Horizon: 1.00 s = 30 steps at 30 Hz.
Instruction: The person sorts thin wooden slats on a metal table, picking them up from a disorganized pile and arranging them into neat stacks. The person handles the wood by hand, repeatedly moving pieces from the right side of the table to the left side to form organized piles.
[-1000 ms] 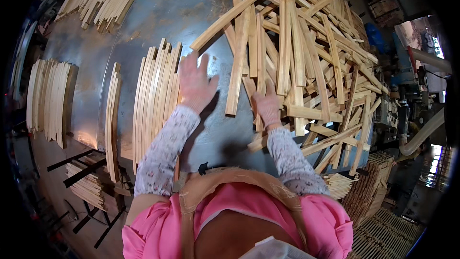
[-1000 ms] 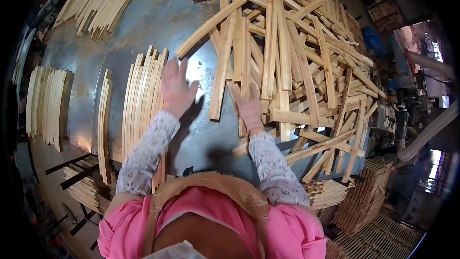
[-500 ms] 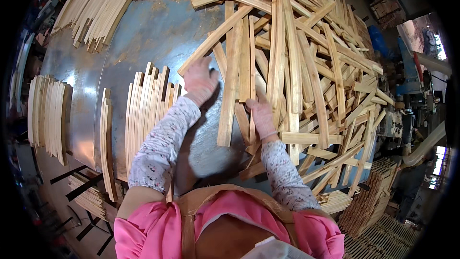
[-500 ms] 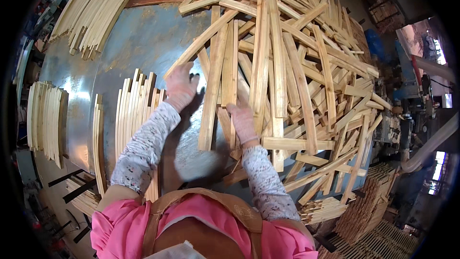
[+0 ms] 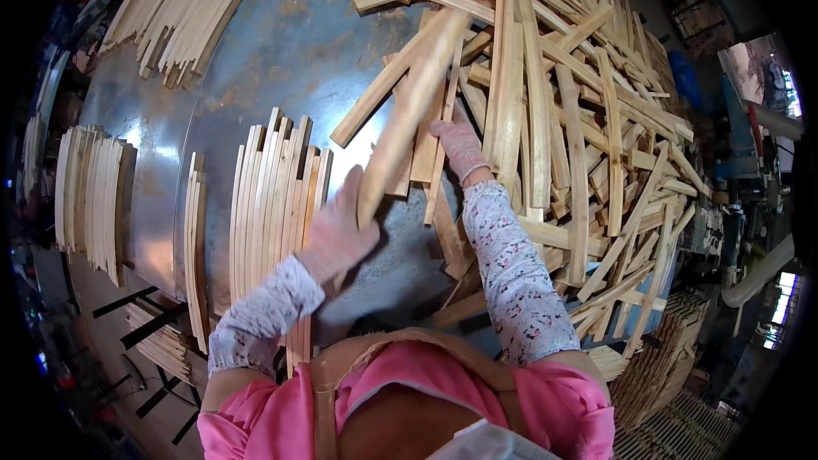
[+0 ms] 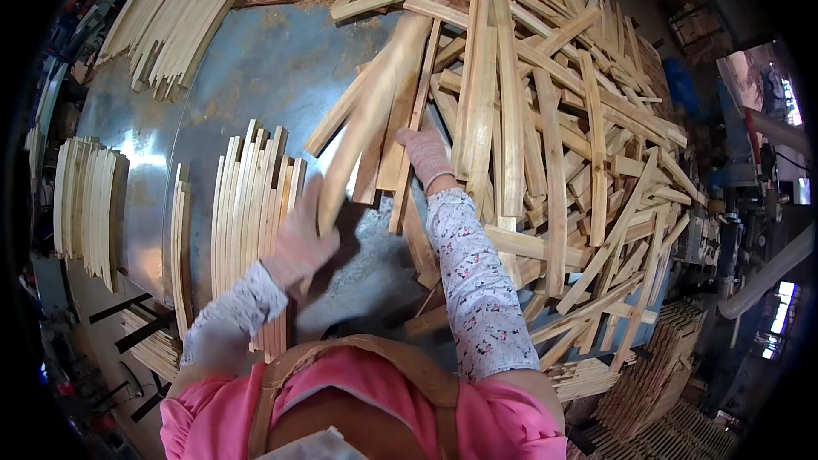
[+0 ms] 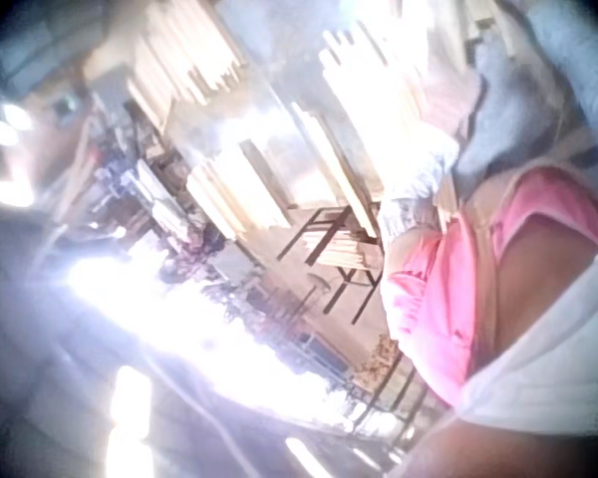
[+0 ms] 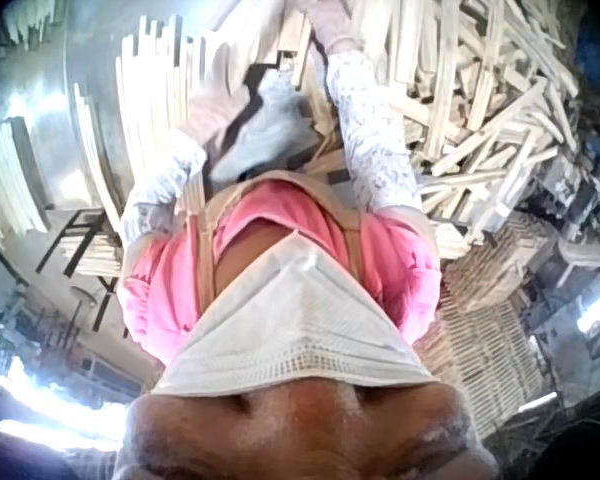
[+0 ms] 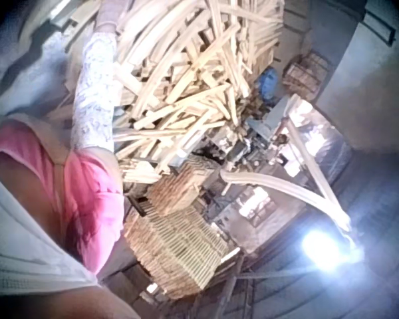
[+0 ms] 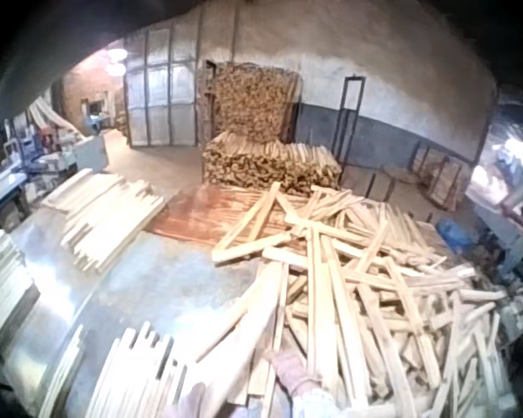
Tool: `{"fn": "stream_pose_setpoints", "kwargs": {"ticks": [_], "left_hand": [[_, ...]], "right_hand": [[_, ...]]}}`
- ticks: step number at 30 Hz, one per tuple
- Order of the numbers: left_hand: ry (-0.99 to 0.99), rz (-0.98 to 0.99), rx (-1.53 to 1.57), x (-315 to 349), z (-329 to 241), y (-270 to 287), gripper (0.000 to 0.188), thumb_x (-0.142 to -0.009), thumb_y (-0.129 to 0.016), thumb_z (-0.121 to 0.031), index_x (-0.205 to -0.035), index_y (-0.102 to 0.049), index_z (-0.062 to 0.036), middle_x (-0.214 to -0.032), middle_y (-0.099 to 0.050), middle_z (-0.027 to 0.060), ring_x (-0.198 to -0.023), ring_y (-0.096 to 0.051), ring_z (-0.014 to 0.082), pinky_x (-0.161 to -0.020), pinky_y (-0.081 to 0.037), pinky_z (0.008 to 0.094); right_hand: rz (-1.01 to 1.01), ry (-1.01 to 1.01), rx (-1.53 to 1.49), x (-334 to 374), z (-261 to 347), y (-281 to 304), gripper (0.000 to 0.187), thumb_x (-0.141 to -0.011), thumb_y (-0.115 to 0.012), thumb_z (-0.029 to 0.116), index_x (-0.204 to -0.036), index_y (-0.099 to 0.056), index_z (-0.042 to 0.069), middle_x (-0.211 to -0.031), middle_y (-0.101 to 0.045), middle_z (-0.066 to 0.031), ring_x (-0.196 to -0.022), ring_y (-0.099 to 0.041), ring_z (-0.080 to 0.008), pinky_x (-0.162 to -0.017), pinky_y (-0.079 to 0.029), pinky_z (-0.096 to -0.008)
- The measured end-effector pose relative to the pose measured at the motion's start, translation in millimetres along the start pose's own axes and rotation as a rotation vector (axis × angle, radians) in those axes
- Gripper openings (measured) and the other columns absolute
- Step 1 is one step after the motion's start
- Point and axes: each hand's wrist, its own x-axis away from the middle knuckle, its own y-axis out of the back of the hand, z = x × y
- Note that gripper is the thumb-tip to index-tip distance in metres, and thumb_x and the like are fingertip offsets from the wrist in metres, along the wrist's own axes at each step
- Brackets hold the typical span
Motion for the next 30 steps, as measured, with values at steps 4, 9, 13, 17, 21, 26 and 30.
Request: {"fn": "stream_pose_setpoints", "kwargs": {"ticks": [4,9,13,17,21,26,30], "left_hand": [[0.002,-0.213,0.018,-109.0,-22.4,36.6,0.080,-0.085,-0.069,-0.020,-0.158,-0.040,-0.0089,-0.124,-0.072,0.0285,-0.118,-0.068,0.0491,-0.105,-0.055,0.0529],[0.174,-0.168,-0.060,-236.6,-25.3,8.5,0.054,-0.088,-0.068,-0.022,-0.138,-0.063,-0.0023,-0.121,-0.075,0.0275,-0.112,-0.072,0.0457,-0.102,-0.056,0.0506],[0.169,0.097,0.186,-267.4,-28.0,-18.4,0.053,-0.088,-0.074,-0.028,-0.130,-0.067,0.0037,-0.118,-0.077,0.0224,-0.110,-0.075,0.0351,-0.100,-0.056,0.0442],[0.085,0.250,0.772,-213.5,9.5,-18.2,0.053,-0.090,-0.077,-0.028,-0.132,-0.067,0.0034,-0.120,-0.077,0.0170,-0.106,-0.075,0.0269,-0.095,-0.060,0.0397],[0.176,0.484,1.257,-105.7,24.9,-44.7,0.060,-0.095,-0.079,-0.028,-0.143,-0.060,0.0018,-0.126,-0.074,0.0153,-0.109,-0.074,0.0264,-0.100,-0.062,0.0422],[0.260,0.294,1.031,11.7,80.0,-94.2,0.049,-0.094,-0.075,-0.019,-0.135,-0.065,0.0041,-0.114,-0.076,0.0150,-0.104,-0.074,0.0266,-0.094,-0.061,0.0393],[0.245,0.141,0.641,72.7,93.1,-98.6,0.046,-0.093,-0.071,-0.021,-0.130,-0.067,0.0072,-0.112,-0.077,0.0201,-0.104,-0.074,0.0291,-0.093,-0.058,0.0399]], "right_hand": [[0.052,-0.101,-0.252,23.4,-13.9,1.1,0.058,-0.085,-0.078,0.023,-0.127,-0.065,-0.015,-0.113,-0.076,-0.0280,-0.103,-0.076,-0.0370,-0.092,-0.060,-0.0402],[0.087,-0.046,-0.103,5.2,-43.9,21.7,0.044,-0.093,-0.072,0.025,-0.130,-0.071,0.002,-0.113,-0.077,-0.0218,-0.102,-0.075,-0.0332,-0.092,-0.059,-0.0378],[0.118,0.076,-0.477,-19.7,-38.5,-0.4,0.048,-0.094,-0.074,0.034,-0.123,-0.072,-0.004,-0.106,-0.077,-0.0190,-0.096,-0.075,-0.0312,-0.087,-0.059,-0.0388],[0.192,-0.097,-0.265,52.9,28.4,-10.3,0.047,-0.099,-0.071,0.038,-0.123,-0.074,-0.003,-0.106,-0.079,-0.0204,-0.094,-0.076,-0.0302,-0.086,-0.059,-0.0384],[0.144,0.172,-0.223,111.0,-60.8,-25.8,0.029,-0.104,-0.065,0.026,-0.127,-0.074,0.011,-0.106,-0.078,-0.0199,-0.098,-0.076,-0.0336,-0.089,-0.059,-0.0394],[0.263,0.180,0.166,210.5,-120.4,-70.1,0.049,-0.095,-0.073,0.016,-0.141,-0.058,0.005,-0.124,-0.074,-0.0165,-0.114,-0.071,-0.0293,-0.100,-0.056,-0.0387],[0.200,0.200,-0.157,247.7,-171.6,-115.3,0.060,-0.092,-0.077,0.018,-0.144,-0.054,-0.003,-0.122,-0.074,-0.0174,-0.112,-0.072,-0.0301,-0.098,-0.057,-0.0390]]}}
